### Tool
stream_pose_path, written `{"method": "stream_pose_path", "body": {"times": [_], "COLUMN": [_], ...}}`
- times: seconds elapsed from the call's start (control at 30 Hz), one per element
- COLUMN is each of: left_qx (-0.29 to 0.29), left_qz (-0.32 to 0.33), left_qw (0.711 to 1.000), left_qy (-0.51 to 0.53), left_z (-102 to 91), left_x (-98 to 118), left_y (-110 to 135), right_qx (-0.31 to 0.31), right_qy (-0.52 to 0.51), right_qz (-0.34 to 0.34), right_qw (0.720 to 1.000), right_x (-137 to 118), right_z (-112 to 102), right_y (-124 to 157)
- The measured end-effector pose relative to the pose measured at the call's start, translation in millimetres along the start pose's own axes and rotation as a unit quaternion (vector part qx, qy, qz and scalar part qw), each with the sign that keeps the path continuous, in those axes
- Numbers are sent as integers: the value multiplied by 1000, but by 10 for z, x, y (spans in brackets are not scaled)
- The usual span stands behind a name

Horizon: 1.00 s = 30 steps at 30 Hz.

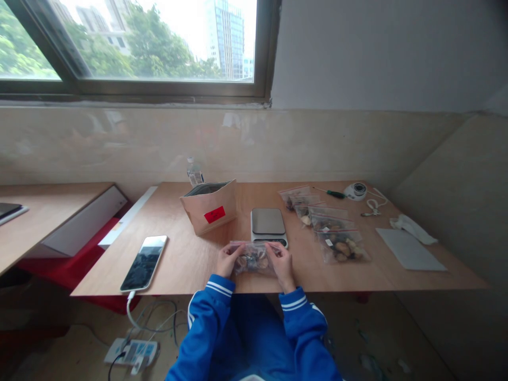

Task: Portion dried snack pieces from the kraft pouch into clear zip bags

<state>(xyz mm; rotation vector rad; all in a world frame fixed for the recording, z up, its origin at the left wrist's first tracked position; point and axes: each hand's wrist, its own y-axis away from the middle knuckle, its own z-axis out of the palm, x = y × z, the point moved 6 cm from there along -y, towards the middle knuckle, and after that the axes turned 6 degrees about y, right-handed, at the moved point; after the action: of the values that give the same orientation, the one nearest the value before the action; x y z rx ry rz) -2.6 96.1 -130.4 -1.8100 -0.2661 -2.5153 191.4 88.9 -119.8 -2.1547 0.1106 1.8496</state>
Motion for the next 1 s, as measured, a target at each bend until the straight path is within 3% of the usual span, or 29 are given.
{"method": "stream_pose_path", "body": {"times": [0.27, 0.7, 0.8, 0.9, 1.0], "left_qx": [-38, -55, -44, -44, -57], "left_qz": [-14, -12, -8, 8, 35], "left_qw": [999, 998, 998, 998, 996], "left_qy": [-15, -37, -36, -42, -52], "left_z": [29, 36, 16, 16, 41], "left_x": [-35, -46, -41, -29, 4], "left_y": [-7, -9, -13, -15, -10], "right_qx": [-88, -76, -48, 11, -43], "right_qy": [-26, 16, 57, 175, 333], "right_qz": [-7, -88, -115, -166, -229], "right_qw": [996, 993, 991, 970, 914], "right_x": [-84, -114, -208, -490, -811], "right_z": [66, 63, 10, -66, 75], "right_y": [0, 13, 33, 64, 75]}}
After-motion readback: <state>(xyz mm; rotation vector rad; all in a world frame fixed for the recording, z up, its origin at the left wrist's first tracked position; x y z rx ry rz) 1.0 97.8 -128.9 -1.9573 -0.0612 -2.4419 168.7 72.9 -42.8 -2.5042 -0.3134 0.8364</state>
